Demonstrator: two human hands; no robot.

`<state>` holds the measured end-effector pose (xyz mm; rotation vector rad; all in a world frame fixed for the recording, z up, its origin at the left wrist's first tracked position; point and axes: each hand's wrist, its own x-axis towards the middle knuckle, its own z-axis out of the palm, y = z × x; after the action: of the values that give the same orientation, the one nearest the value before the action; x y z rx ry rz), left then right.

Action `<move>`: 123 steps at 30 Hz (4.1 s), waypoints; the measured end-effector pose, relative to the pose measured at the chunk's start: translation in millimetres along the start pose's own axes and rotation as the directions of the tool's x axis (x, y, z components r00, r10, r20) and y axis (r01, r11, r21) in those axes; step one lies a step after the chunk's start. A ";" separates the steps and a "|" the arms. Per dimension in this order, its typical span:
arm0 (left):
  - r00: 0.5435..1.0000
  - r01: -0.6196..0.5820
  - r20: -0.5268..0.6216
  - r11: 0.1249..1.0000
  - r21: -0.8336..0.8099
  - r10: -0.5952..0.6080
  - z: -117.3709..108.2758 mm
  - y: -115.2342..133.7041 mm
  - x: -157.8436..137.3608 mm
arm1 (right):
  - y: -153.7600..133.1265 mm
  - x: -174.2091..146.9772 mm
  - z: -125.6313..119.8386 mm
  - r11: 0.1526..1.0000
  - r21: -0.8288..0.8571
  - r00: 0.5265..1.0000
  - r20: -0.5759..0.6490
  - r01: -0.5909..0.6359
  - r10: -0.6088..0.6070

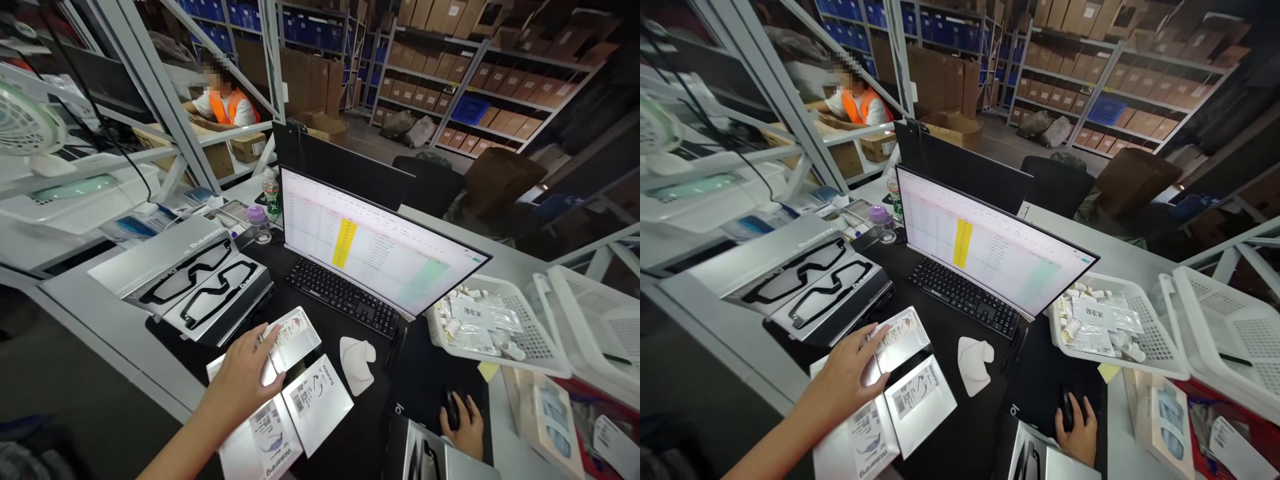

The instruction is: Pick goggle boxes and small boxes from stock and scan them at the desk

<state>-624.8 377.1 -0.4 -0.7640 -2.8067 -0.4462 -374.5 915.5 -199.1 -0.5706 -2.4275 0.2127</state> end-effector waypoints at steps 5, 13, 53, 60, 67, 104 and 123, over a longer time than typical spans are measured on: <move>1.000 -0.008 -0.012 1.000 0.016 0.008 1.5 -1.4 -1.4 | -3.4 -0.6 -1.7 1.000 0.007 1.000 0.002 -0.022 0.022; 0.998 -0.042 -0.048 0.999 0.026 0.043 1.1 -0.5 -0.3 | -5.7 11.3 -23.2 0.995 -0.094 0.999 0.019 0.037 -0.035; 0.984 -0.140 -0.119 0.988 -0.060 0.132 6.2 -10.1 22.2 | -290.3 104.5 76.9 0.995 0.063 0.949 0.310 -0.083 0.060; 0.975 -0.177 -0.139 0.984 -0.026 0.172 14.8 -17.3 17.6 | -286.4 112.9 100.7 0.991 -0.085 0.953 0.277 -0.100 0.120; 0.974 -0.183 -0.140 0.983 -0.024 0.178 10.7 -16.7 15.0 | -298.2 115.4 108.7 0.980 -0.198 0.962 0.257 -0.037 0.088; 0.990 -0.104 -0.104 0.992 -0.067 0.096 11.1 -13.3 7.1 | -298.2 105.4 130.3 0.967 -0.256 0.976 0.210 -0.005 0.061; 0.989 -0.116 -0.097 0.992 -0.058 0.110 13.3 -15.1 7.0 | -297.9 106.2 128.8 0.967 -0.253 0.968 0.237 -0.016 0.078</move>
<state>-640.1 372.5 -14.5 -0.8858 -2.6577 -0.5387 -632.5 695.5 -158.3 -0.7533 -2.7050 -0.0050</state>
